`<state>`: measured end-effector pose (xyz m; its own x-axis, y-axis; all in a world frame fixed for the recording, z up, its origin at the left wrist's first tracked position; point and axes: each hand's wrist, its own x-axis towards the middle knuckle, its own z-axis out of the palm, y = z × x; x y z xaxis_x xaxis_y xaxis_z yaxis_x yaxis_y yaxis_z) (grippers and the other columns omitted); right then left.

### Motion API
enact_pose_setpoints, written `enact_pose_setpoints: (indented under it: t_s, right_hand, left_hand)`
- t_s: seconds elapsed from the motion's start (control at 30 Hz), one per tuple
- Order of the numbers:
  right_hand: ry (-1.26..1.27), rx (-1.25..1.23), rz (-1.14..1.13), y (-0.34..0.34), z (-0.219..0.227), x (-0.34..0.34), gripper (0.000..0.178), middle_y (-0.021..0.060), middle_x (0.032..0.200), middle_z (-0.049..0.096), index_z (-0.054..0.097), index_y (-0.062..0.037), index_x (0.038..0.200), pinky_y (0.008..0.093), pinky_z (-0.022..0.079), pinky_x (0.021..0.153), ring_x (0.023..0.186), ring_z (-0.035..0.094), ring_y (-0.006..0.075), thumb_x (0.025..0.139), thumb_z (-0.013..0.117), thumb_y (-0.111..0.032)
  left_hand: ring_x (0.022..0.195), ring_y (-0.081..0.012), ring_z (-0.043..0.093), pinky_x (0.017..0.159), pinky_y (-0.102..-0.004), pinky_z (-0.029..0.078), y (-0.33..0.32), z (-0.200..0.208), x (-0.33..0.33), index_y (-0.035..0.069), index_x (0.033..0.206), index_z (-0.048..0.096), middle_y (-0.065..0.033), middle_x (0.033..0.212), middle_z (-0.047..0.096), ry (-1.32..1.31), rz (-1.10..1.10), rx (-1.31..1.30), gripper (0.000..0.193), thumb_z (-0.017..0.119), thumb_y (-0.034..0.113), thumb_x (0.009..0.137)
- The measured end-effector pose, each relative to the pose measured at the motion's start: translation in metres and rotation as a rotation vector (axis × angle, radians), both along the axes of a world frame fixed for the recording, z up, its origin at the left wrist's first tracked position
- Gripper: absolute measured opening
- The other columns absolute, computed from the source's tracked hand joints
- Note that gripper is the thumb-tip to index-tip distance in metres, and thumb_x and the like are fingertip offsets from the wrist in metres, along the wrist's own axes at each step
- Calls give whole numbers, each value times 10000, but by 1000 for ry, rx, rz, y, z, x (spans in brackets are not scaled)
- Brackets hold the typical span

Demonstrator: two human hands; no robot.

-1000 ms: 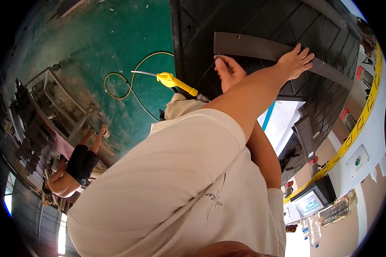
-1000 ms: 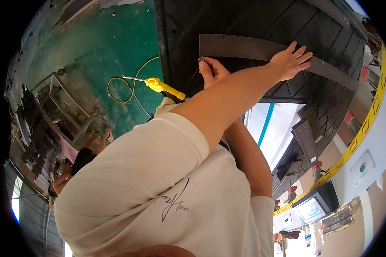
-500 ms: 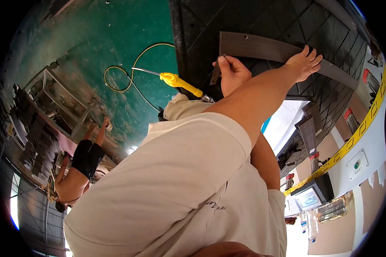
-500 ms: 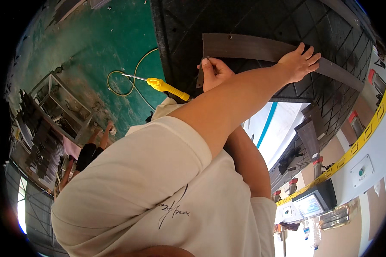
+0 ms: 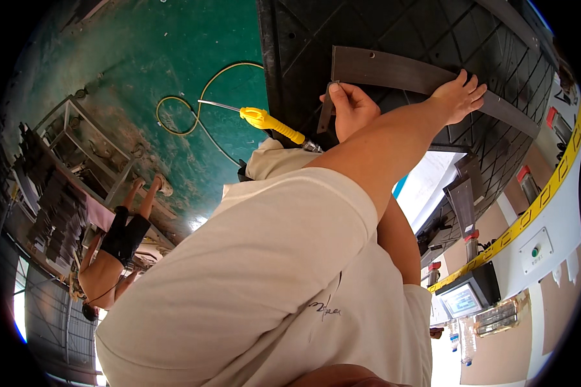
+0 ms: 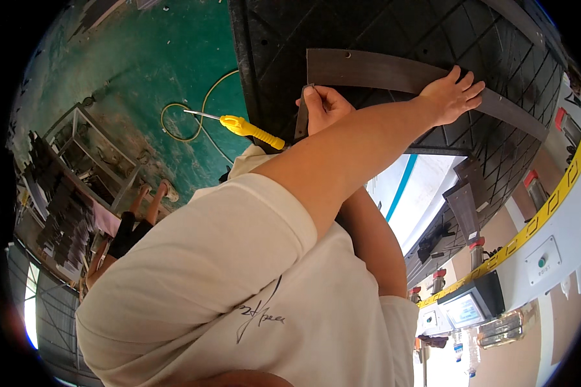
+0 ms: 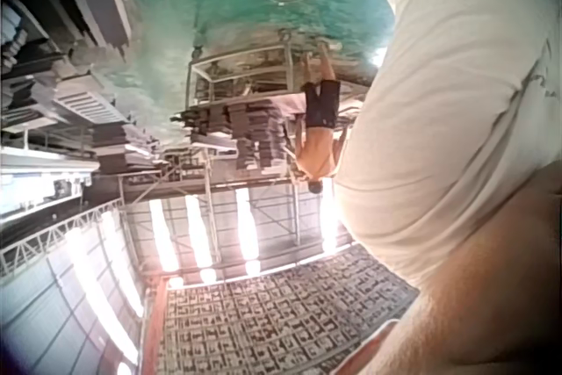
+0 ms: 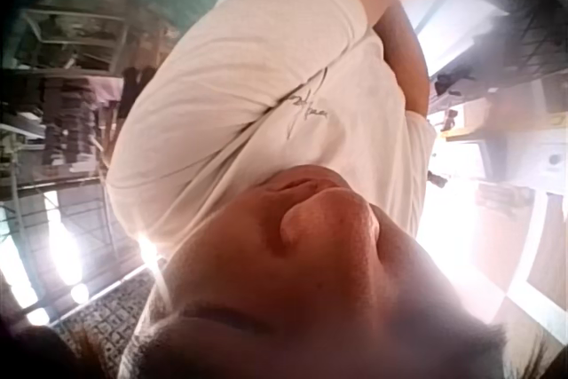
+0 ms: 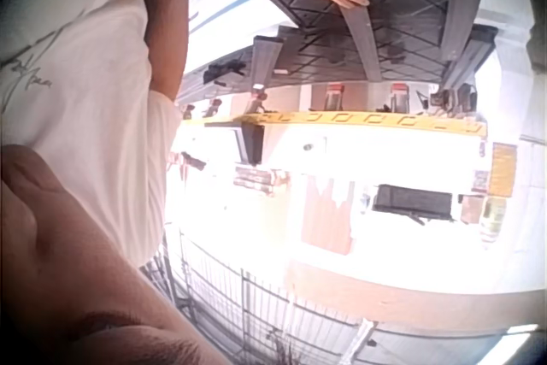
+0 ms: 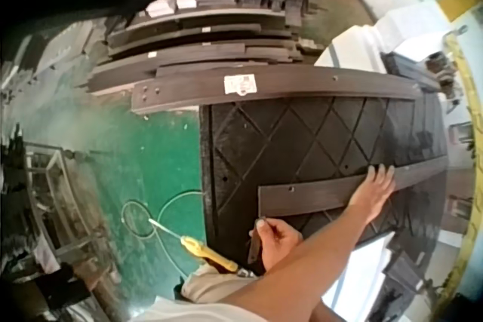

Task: The person scrapes the edges of a brown panel using a small hand tool and then uses a yellow air nozzle to blow dust off multiple panels on a machine.

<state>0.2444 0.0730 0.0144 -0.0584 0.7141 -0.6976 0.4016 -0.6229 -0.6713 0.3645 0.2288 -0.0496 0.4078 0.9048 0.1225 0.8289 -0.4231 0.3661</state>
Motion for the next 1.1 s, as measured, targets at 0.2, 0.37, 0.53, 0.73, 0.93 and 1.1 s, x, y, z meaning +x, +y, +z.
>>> enact_pose_setpoints:
  t_s: [0.2, 0.37, 0.53, 0.73, 0.93, 1.1]
  right_hand:
    - [59, 37, -52, -11, 0, 3, 264, 74, 989, 802, 768, 5, 1107, 282, 597, 831, 903, 745, 129, 1064, 690, -243]
    - [43, -43, -75, 5, 2, -3, 236, 93, 977, 792, 760, 22, 1078, 300, 620, 810, 894, 758, 157, 1054, 687, -201]
    - [23, -254, -108, 5, -4, 9, 245, 95, 967, 781, 729, 11, 1025, 307, 612, 782, 877, 753, 177, 1016, 744, -233]
    - [-222, 668, 151, -48, -39, 65, 387, 144, 1153, 757, 652, 13, 1232, 340, 585, 803, 980, 730, 188, 985, 760, -265]
    - [-24, -6, 96, -22, 33, 153, 226, 124, 844, 725, 696, 39, 1071, 321, 571, 645, 686, 721, 181, 1034, 653, -179]
    - [46, 30, -240, -25, 46, 223, 268, 107, 873, 725, 653, -17, 1211, 296, 569, 563, 620, 698, 173, 1073, 633, -245]
  left_hand:
    - [1563, -344, 342, 1238, -596, 292, -6, 0, 0, 210, 1588, 487, -67, 1729, 339, 15, -8, -16, 514, 528, 268, 1079]
    - [1567, -337, 338, 1244, -594, 288, -2, -2, 0, 211, 1575, 504, -66, 1733, 332, -8, 14, -5, 502, 536, 252, 1075]
    - [1531, -324, 373, 1229, -576, 288, -4, 0, -2, 189, 1506, 558, -92, 1659, 423, -86, 59, 62, 464, 569, 246, 1046]
    - [1363, -310, 488, 1091, -512, 375, -3, -1, 2, 164, 1396, 616, -118, 1430, 571, -143, 137, 116, 445, 673, 292, 973]
    - [1218, -309, 533, 992, -481, 426, -1, 13, -23, 145, 1372, 629, -104, 1238, 589, -245, 65, 73, 618, 859, 309, 823]
    - [1092, -323, 643, 883, -447, 526, -20, 36, -76, 113, 1305, 662, -113, 1138, 673, -147, -29, -20, 514, 834, 319, 866]
